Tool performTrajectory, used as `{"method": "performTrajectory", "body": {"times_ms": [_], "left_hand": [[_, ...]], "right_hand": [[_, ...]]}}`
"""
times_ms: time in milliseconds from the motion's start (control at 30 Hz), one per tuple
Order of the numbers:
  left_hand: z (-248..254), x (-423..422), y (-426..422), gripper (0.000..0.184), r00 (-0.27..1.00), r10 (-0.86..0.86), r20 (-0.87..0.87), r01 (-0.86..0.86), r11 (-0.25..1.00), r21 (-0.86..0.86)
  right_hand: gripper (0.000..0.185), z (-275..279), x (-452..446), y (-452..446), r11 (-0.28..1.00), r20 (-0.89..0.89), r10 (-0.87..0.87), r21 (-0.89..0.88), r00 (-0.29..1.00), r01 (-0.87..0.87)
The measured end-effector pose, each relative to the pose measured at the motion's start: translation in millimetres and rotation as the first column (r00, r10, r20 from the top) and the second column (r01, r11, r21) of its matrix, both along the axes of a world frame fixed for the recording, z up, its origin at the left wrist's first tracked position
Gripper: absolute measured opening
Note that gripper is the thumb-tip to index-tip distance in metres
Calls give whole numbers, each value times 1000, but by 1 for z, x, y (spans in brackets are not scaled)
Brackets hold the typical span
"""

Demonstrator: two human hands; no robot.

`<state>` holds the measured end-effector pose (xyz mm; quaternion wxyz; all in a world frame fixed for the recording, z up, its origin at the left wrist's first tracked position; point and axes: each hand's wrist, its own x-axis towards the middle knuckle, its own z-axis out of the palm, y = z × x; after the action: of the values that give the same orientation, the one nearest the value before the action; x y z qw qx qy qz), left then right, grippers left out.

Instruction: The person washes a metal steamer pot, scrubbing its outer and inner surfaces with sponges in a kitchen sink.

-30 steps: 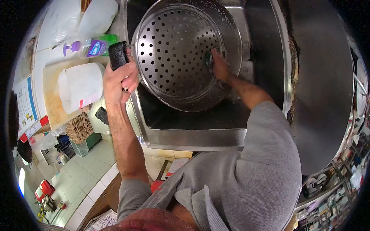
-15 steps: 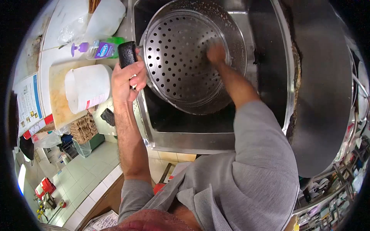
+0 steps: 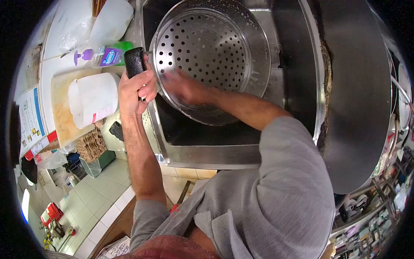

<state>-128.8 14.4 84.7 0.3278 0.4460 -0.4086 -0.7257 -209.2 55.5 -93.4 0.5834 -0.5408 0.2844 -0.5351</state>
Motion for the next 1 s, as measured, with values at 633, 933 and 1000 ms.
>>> {"method": "performTrajectory", "body": {"times_ms": [633, 933, 1000], "left_hand": [[0, 3, 5, 38, 1000, 9, 16, -9, 1000, -1], [-2, 5, 3, 41, 999, 15, -37, -14, 1000, 25], [-1, 4, 4, 40, 1000, 16, -22, -16, 1000, 12]], "right_hand": [[37, -73, -48, -115, 692, -434, -722, -455, 539, 560], [42, -76, -35, 64, 957, -821, -287, -220, 493, 190], [48, -1, -11, 30, 888, -574, -419, -422, 704, 184]]}}
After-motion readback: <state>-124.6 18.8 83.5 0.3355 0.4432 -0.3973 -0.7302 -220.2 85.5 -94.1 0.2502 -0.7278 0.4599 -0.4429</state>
